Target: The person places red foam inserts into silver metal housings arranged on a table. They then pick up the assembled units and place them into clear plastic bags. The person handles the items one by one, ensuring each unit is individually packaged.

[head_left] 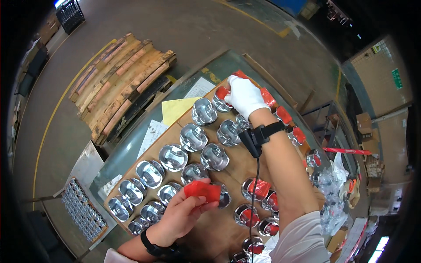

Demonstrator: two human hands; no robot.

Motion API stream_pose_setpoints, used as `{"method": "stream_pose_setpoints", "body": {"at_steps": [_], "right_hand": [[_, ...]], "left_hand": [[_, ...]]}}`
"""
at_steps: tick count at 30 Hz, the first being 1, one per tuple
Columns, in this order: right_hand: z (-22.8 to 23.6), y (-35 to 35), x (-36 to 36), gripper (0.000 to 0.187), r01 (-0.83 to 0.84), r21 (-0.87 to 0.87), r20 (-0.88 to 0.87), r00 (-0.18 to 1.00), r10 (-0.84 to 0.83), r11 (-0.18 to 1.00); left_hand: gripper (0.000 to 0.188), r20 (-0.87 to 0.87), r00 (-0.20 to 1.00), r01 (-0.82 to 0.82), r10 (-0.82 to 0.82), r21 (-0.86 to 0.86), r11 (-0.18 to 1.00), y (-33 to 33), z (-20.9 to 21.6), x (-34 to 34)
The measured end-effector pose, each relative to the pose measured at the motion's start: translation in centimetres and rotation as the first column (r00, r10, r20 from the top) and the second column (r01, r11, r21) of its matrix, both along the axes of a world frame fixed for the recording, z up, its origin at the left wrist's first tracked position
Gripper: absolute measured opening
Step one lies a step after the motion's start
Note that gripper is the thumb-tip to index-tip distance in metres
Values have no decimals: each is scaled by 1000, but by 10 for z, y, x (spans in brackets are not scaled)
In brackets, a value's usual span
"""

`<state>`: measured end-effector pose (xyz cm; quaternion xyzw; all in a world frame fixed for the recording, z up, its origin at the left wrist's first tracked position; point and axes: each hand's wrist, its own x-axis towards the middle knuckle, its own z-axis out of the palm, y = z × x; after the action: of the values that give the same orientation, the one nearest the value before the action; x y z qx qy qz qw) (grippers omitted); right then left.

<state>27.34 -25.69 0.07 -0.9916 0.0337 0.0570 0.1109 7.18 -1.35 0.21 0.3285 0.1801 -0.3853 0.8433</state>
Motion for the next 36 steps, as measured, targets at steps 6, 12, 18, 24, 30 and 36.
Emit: {"method": "stream_pose_setpoints", "body": {"at_steps": [6,12,18,24,30,36], "right_hand": [[52,37,-93,34,-187,461,-25,974,223,868],[80,51,-127,30,-216,516,-176,920,350,829],[11,36,-28,22,-52,10,100,994,51,999],[13,64,-60,30,-3,159,260,965,-38,987],[70,62,-155,31,-29,588,-260,940,223,808],[13,13,-103,17,-60,-145,174,981,85,988]], "left_hand": [[33,66,998,-11,8,49,999,8,-12,0],[25,123,987,-116,100,130,985,5,-3,2],[26,82,984,-164,159,60,985,15,-10,-2],[23,106,984,-153,144,81,985,20,-8,-6],[26,123,992,-28,11,140,990,11,-14,-7],[34,-6,1000,-7,7,-20,1000,9,-12,-11]]}}
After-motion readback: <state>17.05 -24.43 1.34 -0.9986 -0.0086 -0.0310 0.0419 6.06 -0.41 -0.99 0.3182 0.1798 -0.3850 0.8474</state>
